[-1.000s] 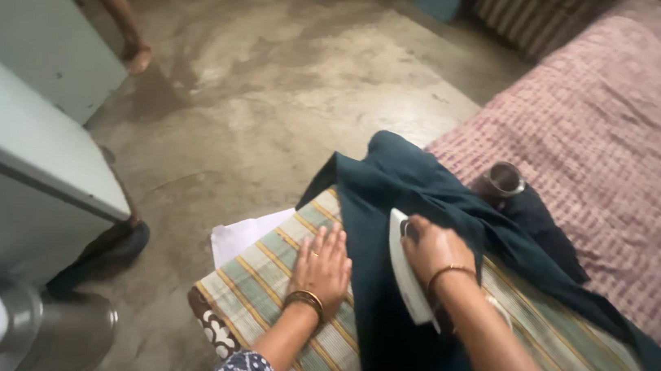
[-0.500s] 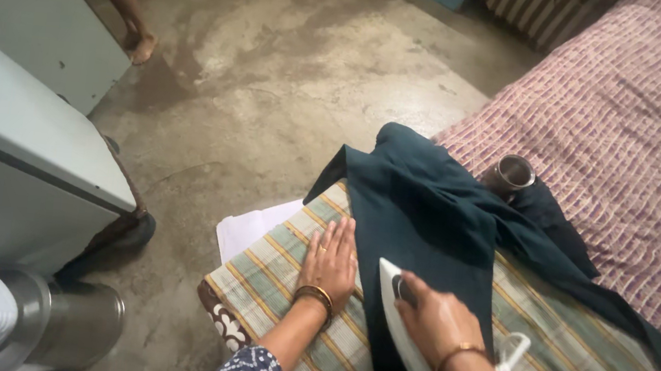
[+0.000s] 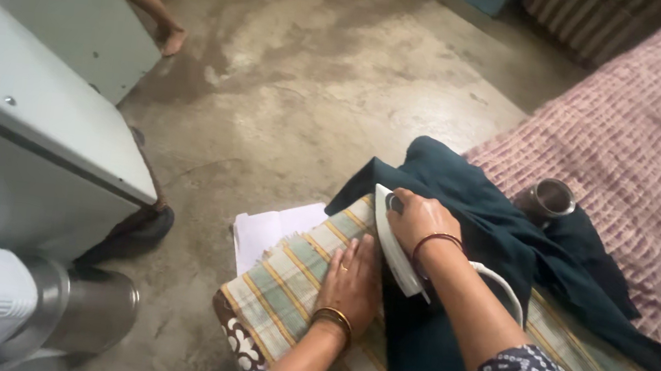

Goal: The person irons a dark green long-sleeved garment laid out on a bed. They use a steam iron to smooth the fabric, repeatedly adjusting the garment's position and folding sections to reach different areas.

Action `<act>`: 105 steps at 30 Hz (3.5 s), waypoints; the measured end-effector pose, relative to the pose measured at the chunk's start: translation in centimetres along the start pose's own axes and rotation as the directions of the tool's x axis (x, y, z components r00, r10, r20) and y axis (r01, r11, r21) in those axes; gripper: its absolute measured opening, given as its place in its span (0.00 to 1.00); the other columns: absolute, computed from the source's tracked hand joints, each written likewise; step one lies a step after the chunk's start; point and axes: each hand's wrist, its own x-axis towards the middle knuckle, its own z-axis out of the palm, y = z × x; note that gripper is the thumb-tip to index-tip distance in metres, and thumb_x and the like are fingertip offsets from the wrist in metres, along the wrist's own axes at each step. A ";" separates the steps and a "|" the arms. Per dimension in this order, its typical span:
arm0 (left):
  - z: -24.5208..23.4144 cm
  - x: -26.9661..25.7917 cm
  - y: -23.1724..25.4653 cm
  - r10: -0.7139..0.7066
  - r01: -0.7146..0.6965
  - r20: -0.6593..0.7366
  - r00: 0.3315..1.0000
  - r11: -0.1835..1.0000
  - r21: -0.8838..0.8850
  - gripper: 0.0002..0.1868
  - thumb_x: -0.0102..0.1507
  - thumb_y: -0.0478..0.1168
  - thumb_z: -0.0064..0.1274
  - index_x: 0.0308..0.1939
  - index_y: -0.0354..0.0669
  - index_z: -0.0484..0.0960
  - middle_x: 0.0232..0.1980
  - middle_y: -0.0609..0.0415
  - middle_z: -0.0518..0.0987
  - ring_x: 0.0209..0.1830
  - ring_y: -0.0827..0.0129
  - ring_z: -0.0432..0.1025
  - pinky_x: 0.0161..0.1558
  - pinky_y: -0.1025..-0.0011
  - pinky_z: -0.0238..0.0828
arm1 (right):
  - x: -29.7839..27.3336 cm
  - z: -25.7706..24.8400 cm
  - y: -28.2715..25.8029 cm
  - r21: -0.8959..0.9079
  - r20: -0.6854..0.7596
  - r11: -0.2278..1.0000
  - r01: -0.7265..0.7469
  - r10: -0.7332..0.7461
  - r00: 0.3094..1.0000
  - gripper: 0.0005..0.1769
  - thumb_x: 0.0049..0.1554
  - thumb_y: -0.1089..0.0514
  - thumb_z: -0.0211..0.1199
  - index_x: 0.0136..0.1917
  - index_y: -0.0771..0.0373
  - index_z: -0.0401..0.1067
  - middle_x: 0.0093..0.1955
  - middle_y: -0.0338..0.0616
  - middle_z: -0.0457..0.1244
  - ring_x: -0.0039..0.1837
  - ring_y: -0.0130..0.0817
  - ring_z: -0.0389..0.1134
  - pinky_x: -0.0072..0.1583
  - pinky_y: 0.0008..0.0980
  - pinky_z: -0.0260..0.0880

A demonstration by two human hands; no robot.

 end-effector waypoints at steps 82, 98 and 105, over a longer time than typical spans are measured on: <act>-3.3 -3.5 9.1 -0.039 0.037 0.275 0.961 0.999 0.012 0.48 0.66 0.67 0.35 0.77 0.32 0.50 0.82 0.41 0.45 0.82 0.50 0.38 0.76 0.49 0.28 | -10.7 -2.0 15.2 -0.049 -0.077 0.975 -0.216 0.212 0.974 0.26 0.58 0.42 0.60 0.70 0.36 0.69 0.59 0.53 0.69 0.61 0.54 0.71 0.62 0.48 0.72; -1.5 -3.9 8.0 0.026 -0.016 0.147 0.989 0.998 -0.069 0.45 0.69 0.65 0.34 0.76 0.31 0.53 0.81 0.40 0.49 0.82 0.47 0.41 0.75 0.49 0.30 | -25.4 3.9 15.1 -0.170 0.239 0.973 -0.158 0.196 0.951 0.29 0.58 0.39 0.59 0.73 0.30 0.63 0.49 0.44 0.73 0.52 0.38 0.78 0.56 0.39 0.78; -1.5 -4.1 7.6 0.026 -0.017 0.063 0.998 0.991 -0.129 0.45 0.70 0.66 0.33 0.78 0.31 0.52 0.82 0.39 0.50 0.82 0.48 0.43 0.76 0.51 0.33 | -12.5 -0.7 10.8 -0.081 0.024 0.987 -0.137 0.139 0.990 0.26 0.57 0.41 0.60 0.70 0.35 0.69 0.55 0.53 0.71 0.57 0.52 0.73 0.60 0.47 0.73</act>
